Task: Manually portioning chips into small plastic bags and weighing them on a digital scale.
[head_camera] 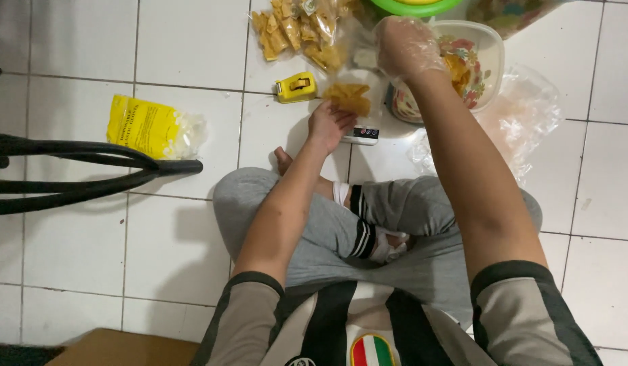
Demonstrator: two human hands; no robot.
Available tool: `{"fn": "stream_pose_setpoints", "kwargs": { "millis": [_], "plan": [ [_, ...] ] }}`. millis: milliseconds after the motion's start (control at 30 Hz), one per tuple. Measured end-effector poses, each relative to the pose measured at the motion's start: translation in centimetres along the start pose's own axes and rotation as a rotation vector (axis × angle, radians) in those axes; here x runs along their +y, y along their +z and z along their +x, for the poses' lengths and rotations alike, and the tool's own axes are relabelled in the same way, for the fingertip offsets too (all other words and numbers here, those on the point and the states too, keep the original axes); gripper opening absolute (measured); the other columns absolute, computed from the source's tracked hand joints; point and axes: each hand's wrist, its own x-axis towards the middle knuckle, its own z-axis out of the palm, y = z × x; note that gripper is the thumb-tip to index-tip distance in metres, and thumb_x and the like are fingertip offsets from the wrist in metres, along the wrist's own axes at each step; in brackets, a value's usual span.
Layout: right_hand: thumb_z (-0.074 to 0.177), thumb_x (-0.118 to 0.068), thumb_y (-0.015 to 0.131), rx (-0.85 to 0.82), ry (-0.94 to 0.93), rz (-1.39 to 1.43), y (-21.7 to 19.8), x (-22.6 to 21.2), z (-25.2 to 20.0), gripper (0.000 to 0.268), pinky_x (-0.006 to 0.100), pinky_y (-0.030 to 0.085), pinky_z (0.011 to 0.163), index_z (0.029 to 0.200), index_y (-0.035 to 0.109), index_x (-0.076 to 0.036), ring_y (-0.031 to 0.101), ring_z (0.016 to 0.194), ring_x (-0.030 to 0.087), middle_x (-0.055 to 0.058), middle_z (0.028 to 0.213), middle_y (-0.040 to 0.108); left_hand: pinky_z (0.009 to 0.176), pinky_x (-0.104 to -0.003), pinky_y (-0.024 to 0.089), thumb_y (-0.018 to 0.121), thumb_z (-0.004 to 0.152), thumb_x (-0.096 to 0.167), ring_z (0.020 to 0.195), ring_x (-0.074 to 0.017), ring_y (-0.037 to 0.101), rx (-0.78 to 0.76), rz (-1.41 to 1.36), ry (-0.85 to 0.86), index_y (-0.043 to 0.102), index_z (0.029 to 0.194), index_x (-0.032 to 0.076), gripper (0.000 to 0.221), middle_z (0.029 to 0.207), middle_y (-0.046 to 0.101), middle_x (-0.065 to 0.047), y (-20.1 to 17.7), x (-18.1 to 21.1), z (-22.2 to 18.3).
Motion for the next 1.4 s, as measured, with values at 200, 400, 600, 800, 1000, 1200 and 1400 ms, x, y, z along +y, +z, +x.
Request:
{"fn": "stream_pose_setpoints", "kwargs": {
  "millis": [200, 400, 600, 800, 1000, 1200, 1400],
  "plan": [
    [0.083, -0.005, 0.060, 0.410, -0.206, -0.363, 5.4, 2.8, 2.1, 0.015, 0.041, 0.051, 0.079, 0.093, 0.071, -0.007, 0.063, 0.083, 0.030, 0.015, 0.090, 0.070, 0.077, -0.048, 0.056, 0.053, 0.091, 0.044, 0.104, -0.0426, 0.062, 0.193, 0.345, -0.143, 0.045, 0.138, -0.008, 0.071, 0.126, 0.058, -0.036, 2.2, 0.8, -2.4],
    [0.106, -0.015, 0.059, 0.564, -0.441, -0.216, 4.1, 0.5, -3.7, 0.016, 0.031, 0.056, 0.069, 0.117, 0.069, -0.012, 0.061, 0.080, 0.017, 0.005, 0.098, 0.068, 0.044, -0.032, 0.043, 0.048, 0.102, 0.031, 0.055, -0.0228, 0.062, 0.282, 0.497, -0.026, 0.061, 0.110, 0.002, 0.033, 0.074, 0.068, -0.012, 1.8, 1.6, -2.9],
    [0.096, -0.032, 0.064, -0.266, -0.123, -0.006, 7.5, -0.4, -9.3, 0.029, 0.054, 0.059, 0.084, 0.117, 0.077, -0.016, 0.074, 0.100, 0.041, 0.020, 0.099, 0.077, 0.086, -0.041, 0.054, 0.058, 0.085, 0.036, 0.105, -0.0366, 0.070, 0.550, 1.205, 0.407, 0.074, 0.098, 0.013, 0.031, 0.095, 0.073, -0.014, -1.1, 1.6, -0.2],
    [0.096, -0.028, 0.063, -0.428, -0.039, 0.045, 16.0, 2.4, -7.9, 0.042, 0.054, 0.056, 0.097, 0.138, 0.064, -0.021, 0.069, 0.114, 0.040, 0.016, 0.123, 0.069, 0.102, -0.042, 0.052, 0.058, 0.092, 0.029, 0.117, -0.0293, 0.068, 0.415, 1.319, 0.381, 0.075, 0.115, 0.019, 0.030, 0.116, 0.073, -0.007, -3.1, 0.4, 1.8],
    [0.096, -0.033, 0.066, -0.370, 0.206, 0.188, 14.3, 2.0, -8.1, 0.039, 0.056, 0.054, 0.097, 0.126, 0.070, -0.007, 0.069, 0.115, 0.040, 0.020, 0.113, 0.074, 0.087, -0.040, 0.059, 0.058, 0.093, 0.018, 0.091, -0.0289, 0.078, 0.293, 1.197, 0.413, 0.075, 0.114, 0.008, 0.029, 0.111, 0.073, -0.017, 0.3, 0.6, -1.6],
    [0.094, -0.018, 0.067, -0.436, 0.130, 0.286, 14.8, 3.8, -12.0, 0.034, 0.055, 0.054, 0.098, 0.127, 0.070, -0.006, 0.069, 0.114, 0.042, 0.022, 0.113, 0.074, 0.079, -0.035, 0.059, 0.059, 0.091, 0.021, 0.081, -0.0228, 0.078, 0.383, 1.170, 0.470, 0.075, 0.107, 0.011, 0.025, 0.097, 0.074, -0.011, 0.6, 1.4, -1.7],
    [0.092, -0.018, 0.071, -0.377, 0.136, 0.307, 17.5, 4.7, -11.2, 0.030, 0.051, 0.056, 0.091, 0.121, 0.073, -0.012, 0.072, 0.107, 0.036, 0.014, 0.105, 0.077, 0.073, -0.032, 0.060, 0.059, 0.086, 0.019, 0.076, -0.0200, 0.077, 0.349, 1.117, 0.482, 0.075, 0.103, 0.009, 0.025, 0.090, 0.072, -0.009, 1.2, 1.3, -1.9]
  ]
}}
